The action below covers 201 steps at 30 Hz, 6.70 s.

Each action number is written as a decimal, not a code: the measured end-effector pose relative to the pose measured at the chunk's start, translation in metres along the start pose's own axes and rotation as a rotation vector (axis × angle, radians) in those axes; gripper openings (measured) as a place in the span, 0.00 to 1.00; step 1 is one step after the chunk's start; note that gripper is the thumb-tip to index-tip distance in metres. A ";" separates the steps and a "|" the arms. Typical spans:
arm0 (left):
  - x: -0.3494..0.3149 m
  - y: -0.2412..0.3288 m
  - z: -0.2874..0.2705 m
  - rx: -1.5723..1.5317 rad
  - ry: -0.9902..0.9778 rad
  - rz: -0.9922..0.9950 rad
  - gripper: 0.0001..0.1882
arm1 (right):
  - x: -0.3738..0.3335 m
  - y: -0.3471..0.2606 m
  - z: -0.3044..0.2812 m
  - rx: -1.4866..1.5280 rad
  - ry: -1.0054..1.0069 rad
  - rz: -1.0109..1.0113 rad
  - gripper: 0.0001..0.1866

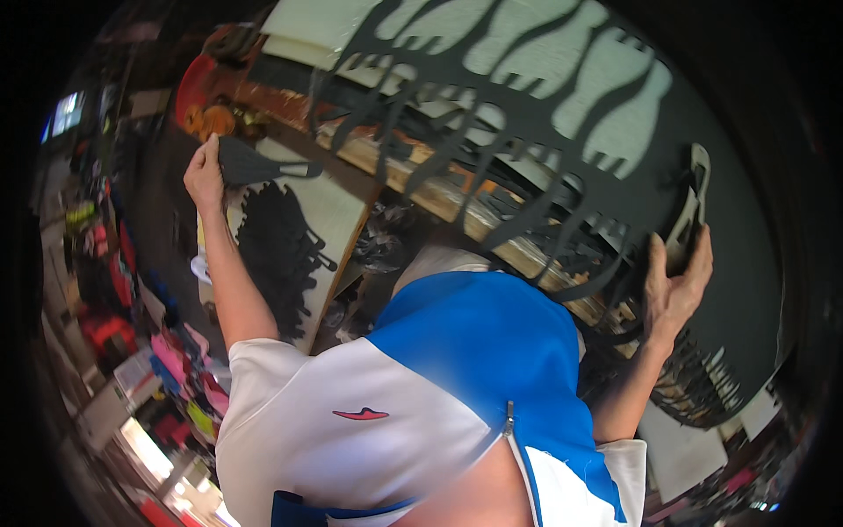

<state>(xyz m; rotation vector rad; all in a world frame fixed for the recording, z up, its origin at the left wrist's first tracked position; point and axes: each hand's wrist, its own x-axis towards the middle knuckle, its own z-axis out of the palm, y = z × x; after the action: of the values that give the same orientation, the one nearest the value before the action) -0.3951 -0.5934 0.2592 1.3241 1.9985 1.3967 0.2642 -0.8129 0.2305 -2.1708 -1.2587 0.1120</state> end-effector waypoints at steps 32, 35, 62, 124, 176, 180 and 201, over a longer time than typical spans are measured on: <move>-0.288 0.213 0.417 -0.168 -1.025 1.015 0.32 | 0.131 0.018 0.056 0.357 0.044 -0.035 0.39; -0.294 0.213 0.423 -0.173 -1.012 0.920 0.28 | 0.148 0.002 0.071 0.243 0.104 -0.181 0.39; -0.299 0.186 0.354 -0.412 -1.136 0.977 0.19 | 0.172 -0.002 0.090 0.280 0.155 -0.147 0.32; -0.490 0.224 0.338 -0.281 -0.665 1.000 0.11 | -0.037 0.264 -0.162 0.103 0.529 0.114 0.17; -0.298 0.135 0.395 -0.817 -1.522 0.427 0.36 | 0.010 0.004 0.083 0.499 0.217 -0.363 0.47; -0.340 0.139 0.371 -1.013 -1.512 0.164 0.29 | 0.001 0.004 0.076 0.438 0.260 -0.485 0.49; -0.081 -0.204 0.052 0.660 0.319 -0.024 0.30 | -0.028 0.049 0.028 0.910 -0.053 -0.266 0.52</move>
<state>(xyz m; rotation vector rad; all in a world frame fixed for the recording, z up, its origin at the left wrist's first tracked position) -0.4162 -0.6480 0.0416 1.3682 2.8419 1.0126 0.2754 -0.8397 0.1744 -1.2217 -1.1874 0.5218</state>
